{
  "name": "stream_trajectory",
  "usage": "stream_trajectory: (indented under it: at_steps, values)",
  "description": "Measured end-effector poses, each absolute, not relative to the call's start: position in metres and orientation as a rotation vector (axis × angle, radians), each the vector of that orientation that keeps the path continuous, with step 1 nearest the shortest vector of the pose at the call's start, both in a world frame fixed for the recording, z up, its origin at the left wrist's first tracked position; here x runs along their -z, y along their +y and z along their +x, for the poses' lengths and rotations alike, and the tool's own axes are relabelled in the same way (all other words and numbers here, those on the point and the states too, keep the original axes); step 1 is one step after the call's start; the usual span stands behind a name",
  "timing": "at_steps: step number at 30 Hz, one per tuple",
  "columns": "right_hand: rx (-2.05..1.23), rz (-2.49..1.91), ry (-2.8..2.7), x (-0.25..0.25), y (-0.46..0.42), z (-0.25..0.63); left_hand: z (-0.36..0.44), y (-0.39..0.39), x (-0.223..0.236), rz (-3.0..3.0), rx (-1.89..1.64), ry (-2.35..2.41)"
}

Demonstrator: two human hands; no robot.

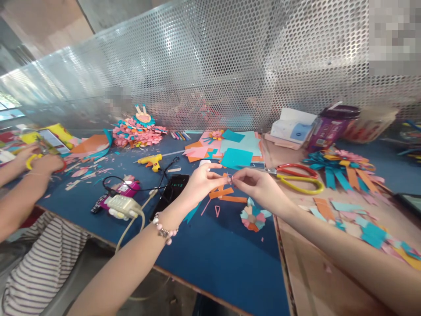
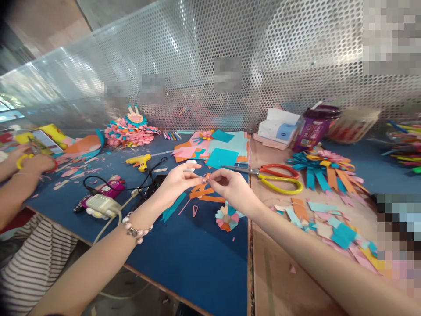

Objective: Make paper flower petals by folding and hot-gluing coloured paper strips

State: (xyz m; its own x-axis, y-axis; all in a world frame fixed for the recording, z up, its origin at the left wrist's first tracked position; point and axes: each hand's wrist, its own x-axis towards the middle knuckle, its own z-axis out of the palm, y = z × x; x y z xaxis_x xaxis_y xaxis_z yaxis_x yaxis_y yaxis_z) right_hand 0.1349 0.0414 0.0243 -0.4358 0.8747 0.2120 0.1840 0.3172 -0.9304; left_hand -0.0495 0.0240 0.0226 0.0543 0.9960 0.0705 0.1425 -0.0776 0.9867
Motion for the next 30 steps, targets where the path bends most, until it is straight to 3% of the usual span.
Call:
stream_trajectory:
  at_steps: [30]
  values:
    - [-1.195, -0.968, -1.834, -0.0245, 0.0410, 0.1348, -0.0490, 0.0222, -0.0253, 1.398, -1.131, 1.251]
